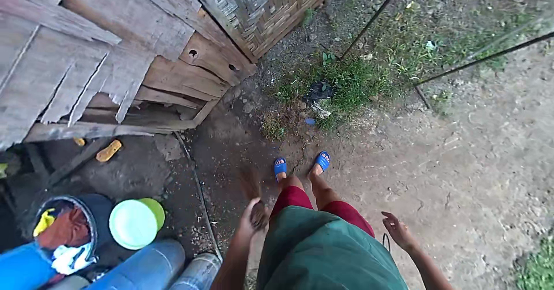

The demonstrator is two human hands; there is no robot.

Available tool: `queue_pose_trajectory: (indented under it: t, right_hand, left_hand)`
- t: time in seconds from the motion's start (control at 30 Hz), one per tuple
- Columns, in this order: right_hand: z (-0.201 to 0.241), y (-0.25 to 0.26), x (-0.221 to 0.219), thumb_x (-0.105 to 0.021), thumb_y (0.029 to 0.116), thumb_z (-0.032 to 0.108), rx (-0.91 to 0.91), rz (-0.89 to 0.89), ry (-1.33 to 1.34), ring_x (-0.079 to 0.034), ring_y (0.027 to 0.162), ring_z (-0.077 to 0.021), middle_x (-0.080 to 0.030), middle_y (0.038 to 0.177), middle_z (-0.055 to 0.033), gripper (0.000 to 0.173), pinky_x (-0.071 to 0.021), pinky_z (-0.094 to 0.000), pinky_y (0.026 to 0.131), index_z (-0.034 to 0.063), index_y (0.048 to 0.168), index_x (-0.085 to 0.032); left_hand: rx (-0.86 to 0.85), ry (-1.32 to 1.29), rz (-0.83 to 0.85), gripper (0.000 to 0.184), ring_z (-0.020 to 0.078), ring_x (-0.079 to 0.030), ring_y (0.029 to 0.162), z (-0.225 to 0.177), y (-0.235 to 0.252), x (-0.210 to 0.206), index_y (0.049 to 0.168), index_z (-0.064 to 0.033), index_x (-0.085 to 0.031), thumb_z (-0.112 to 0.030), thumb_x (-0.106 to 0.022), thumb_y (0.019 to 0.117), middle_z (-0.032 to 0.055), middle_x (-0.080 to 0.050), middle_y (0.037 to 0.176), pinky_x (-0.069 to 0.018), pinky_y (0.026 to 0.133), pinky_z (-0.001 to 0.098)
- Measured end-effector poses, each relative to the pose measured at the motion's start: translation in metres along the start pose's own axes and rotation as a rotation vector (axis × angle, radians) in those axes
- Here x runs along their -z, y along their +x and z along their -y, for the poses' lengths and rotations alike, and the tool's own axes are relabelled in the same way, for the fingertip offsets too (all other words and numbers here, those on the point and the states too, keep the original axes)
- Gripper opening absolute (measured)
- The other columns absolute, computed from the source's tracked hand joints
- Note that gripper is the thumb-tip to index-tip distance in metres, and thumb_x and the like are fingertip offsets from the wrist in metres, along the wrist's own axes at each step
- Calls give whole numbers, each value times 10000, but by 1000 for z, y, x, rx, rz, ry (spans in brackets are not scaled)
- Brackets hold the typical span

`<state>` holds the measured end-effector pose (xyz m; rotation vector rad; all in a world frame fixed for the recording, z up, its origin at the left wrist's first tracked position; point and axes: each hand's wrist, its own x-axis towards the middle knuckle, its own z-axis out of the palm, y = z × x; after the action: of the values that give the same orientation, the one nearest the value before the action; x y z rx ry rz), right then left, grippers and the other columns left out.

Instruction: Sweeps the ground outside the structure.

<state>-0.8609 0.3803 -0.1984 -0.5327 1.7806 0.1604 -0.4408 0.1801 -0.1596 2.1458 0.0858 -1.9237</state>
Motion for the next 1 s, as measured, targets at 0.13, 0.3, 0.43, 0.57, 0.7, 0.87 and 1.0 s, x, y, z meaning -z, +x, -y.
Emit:
queue_pose_trajectory:
  t: [0.13,0.3,0.43,0.57,0.7,0.87,1.0]
  right_hand:
    - [0,3,28,-446,1098,134,24,19,-79,-595,1264,-466,-609,1354,-311,436,-417,-565,1113,-39,1498,-458]
    - [23,21,58,-436,1100,120,85,36,-46,-605,1241,-459,-594,1362,-324,433,-437,-544,1090,-42,1502,-447]
    - [29,34,71,-433,1100,106,122,2,77,-633,1189,-447,-599,1339,-333,427,-470,-519,1056,-70,1489,-441]
    - [12,29,75,-436,1096,90,94,-28,104,-631,1189,-457,-591,1347,-340,419,-476,-524,1051,-78,1480,-450]
    - [-11,13,72,-460,1090,130,51,-12,2,-612,1223,-481,-601,1338,-342,432,-446,-575,1085,-66,1474,-474]
    - [-5,3,83,-456,1099,162,-23,38,-74,-579,1286,-463,-583,1385,-321,446,-407,-568,1125,-43,1496,-459]
    - [13,19,97,-463,1093,129,14,-19,-10,-616,1224,-471,-589,1358,-342,434,-441,-561,1090,-62,1482,-465]
  left_hand:
    - [-9,-52,219,209,142,-600,560,-10,42,-136,1110,-48,-540,-231,-453,1058,73,-601,739,-535,504,271]
    - [-142,183,357,501,183,-616,651,-28,8,-153,1539,-136,-340,-183,-484,1061,121,-627,942,-544,572,320]
    - [-181,244,211,537,206,-635,656,-20,-47,-96,1564,-150,-314,-139,-488,1055,133,-641,944,-555,571,346]
    - [-210,87,-31,431,215,-636,695,-19,-29,-95,1456,-69,-422,-160,-523,1048,147,-621,959,-561,604,359]
    - [-182,-73,-47,402,237,-616,825,-60,47,-161,1362,-49,-507,-253,-561,1020,162,-630,1040,-537,721,413]
    - [-215,258,255,489,230,-629,827,-103,53,-211,1483,-107,-441,-213,-575,1025,163,-626,1103,-553,720,393]
    - [-213,391,199,530,235,-629,793,-121,2,-143,1533,-166,-413,-190,-571,1028,159,-625,1115,-550,679,394]
